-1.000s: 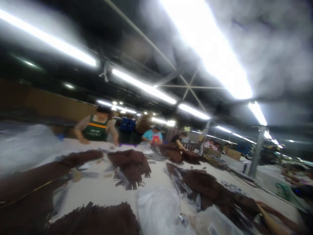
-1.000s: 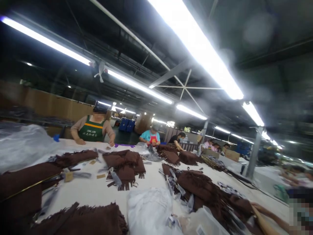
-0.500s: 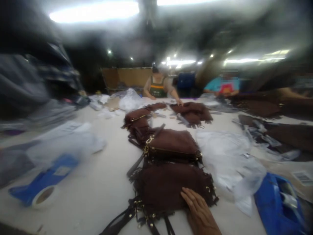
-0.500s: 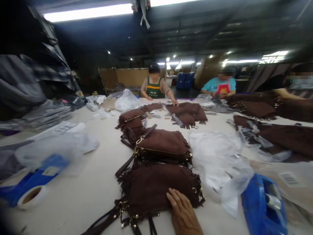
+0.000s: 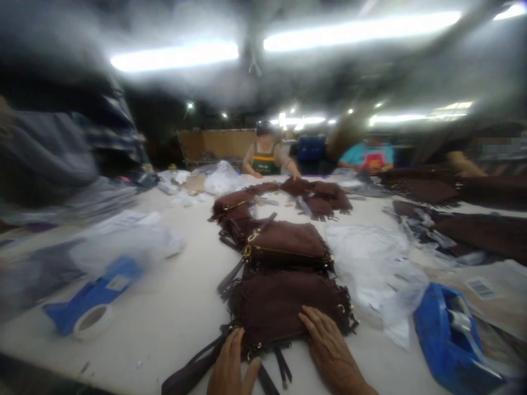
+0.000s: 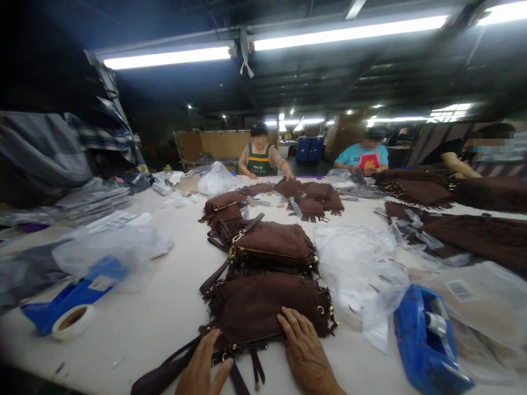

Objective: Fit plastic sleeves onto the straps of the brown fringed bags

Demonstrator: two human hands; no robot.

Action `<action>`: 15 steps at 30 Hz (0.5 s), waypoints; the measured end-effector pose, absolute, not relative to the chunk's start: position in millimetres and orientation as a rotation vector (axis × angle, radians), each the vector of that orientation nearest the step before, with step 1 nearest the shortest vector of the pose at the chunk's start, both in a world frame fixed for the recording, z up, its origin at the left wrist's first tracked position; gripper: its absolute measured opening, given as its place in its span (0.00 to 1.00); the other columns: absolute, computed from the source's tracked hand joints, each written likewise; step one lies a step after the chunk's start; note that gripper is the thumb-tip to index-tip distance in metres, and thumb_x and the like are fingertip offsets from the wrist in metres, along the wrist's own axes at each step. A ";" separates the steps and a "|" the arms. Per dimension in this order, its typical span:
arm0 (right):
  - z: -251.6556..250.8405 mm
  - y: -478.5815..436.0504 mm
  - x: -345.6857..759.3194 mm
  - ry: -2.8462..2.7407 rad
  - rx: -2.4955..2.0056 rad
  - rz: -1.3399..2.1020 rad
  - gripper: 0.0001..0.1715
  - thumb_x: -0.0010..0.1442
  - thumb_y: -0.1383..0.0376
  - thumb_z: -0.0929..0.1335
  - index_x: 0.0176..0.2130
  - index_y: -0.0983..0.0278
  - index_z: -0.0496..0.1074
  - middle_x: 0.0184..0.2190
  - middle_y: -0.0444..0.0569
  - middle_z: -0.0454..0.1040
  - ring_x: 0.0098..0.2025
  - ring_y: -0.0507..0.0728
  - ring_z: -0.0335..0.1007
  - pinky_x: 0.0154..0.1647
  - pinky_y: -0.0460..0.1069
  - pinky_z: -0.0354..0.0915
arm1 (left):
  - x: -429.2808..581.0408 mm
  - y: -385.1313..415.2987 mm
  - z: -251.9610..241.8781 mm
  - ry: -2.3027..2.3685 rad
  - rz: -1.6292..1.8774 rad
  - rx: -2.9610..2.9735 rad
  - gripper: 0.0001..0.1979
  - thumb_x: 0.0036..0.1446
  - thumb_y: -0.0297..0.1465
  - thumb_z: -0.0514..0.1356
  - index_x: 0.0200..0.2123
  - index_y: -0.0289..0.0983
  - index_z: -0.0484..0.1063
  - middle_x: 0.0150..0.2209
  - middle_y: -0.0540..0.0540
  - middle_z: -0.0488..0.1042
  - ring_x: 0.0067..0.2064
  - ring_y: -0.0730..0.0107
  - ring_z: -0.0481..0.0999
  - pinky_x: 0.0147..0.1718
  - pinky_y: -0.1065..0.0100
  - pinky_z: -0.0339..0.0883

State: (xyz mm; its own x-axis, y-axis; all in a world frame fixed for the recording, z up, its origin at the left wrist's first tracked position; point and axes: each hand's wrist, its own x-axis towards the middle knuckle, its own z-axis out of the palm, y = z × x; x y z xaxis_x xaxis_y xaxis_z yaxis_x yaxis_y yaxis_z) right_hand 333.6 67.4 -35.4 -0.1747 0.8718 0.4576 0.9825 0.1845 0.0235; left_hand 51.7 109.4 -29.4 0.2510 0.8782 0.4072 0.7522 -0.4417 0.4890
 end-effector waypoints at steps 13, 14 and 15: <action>-32.8 91.4 316.2 -1.936 -1.826 -0.288 0.37 0.52 0.78 0.61 0.60 0.61 0.62 0.61 0.51 0.63 0.61 0.62 0.56 0.60 0.59 0.57 | 122.1 142.7 -29.5 1.969 0.895 2.280 0.42 0.54 0.49 0.55 0.63 0.28 0.49 0.60 0.27 0.60 0.57 0.39 0.64 0.52 0.46 0.61; -33.5 92.0 316.4 -1.944 -1.821 -0.251 0.37 0.52 0.76 0.62 0.60 0.61 0.61 0.62 0.50 0.62 0.61 0.62 0.55 0.60 0.60 0.56 | 124.7 145.4 -30.1 1.981 0.924 2.261 0.41 0.54 0.48 0.54 0.63 0.28 0.49 0.60 0.26 0.60 0.56 0.37 0.65 0.51 0.44 0.62; -34.5 93.0 317.4 -1.949 -1.818 -0.221 0.37 0.52 0.74 0.63 0.60 0.61 0.61 0.62 0.50 0.61 0.61 0.62 0.55 0.61 0.60 0.56 | 125.9 148.2 -31.1 1.963 0.958 2.256 0.40 0.55 0.47 0.53 0.64 0.29 0.49 0.60 0.26 0.60 0.56 0.35 0.65 0.50 0.43 0.62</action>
State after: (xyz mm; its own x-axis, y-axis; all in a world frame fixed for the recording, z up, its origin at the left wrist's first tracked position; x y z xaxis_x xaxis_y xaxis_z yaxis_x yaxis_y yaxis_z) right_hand 317.4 93.0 -34.5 -0.0181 0.9004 0.4346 0.9750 0.1122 -0.1919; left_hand 125.9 148.2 -31.1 0.0323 0.8986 0.4376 0.8979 -0.2184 0.3822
